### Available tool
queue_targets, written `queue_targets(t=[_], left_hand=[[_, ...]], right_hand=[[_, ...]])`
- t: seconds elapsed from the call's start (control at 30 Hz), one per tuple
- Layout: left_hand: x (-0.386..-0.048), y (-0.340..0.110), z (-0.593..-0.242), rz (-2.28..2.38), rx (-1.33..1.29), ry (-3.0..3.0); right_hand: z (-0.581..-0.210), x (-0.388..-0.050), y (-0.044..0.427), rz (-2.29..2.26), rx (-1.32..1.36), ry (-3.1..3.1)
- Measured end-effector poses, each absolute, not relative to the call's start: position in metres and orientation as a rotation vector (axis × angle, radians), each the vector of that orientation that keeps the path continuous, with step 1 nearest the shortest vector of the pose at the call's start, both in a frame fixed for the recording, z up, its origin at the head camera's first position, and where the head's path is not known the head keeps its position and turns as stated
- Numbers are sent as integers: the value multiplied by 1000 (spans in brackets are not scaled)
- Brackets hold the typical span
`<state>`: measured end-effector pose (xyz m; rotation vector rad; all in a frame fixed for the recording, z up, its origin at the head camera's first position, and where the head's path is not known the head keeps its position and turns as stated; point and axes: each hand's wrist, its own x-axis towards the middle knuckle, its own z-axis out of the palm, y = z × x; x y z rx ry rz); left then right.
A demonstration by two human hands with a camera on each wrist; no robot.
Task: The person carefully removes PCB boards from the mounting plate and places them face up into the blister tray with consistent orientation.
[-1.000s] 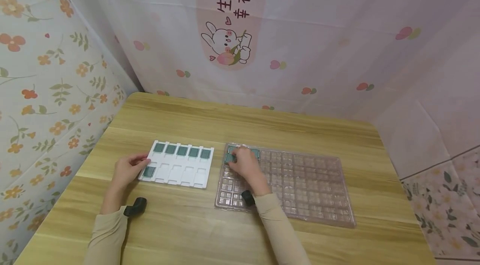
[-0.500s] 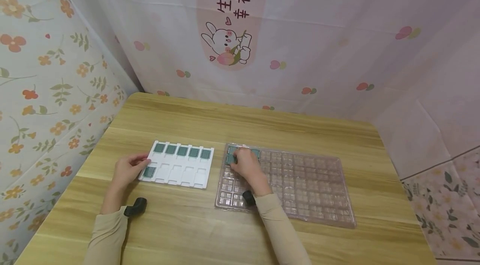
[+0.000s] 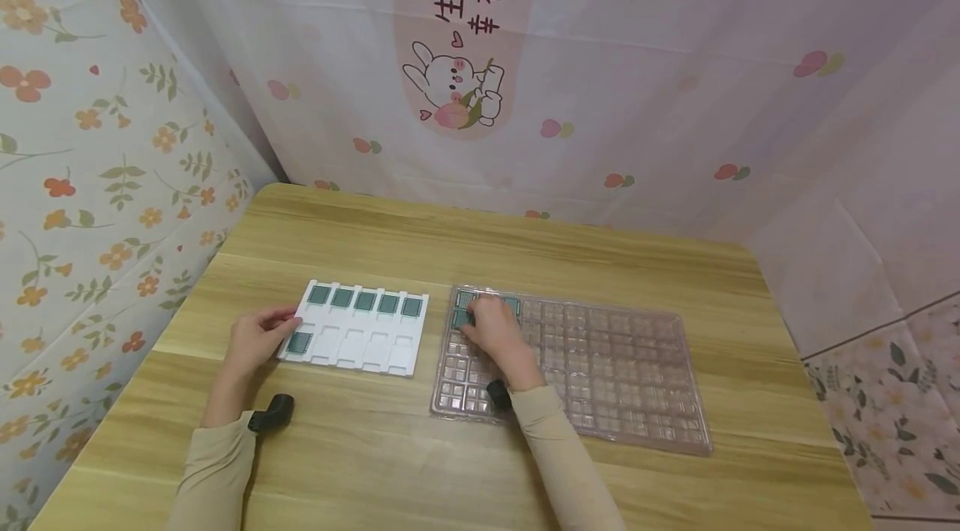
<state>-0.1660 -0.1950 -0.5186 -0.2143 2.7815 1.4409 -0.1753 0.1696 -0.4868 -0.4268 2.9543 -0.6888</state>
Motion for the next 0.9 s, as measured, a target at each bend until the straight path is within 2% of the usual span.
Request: queue_targets(t=[0.9], left_hand=[[-166, -194, -521, 1495, -147, 2842]], right_hand=[[-485, -175, 162, -697, -479, 2960]])
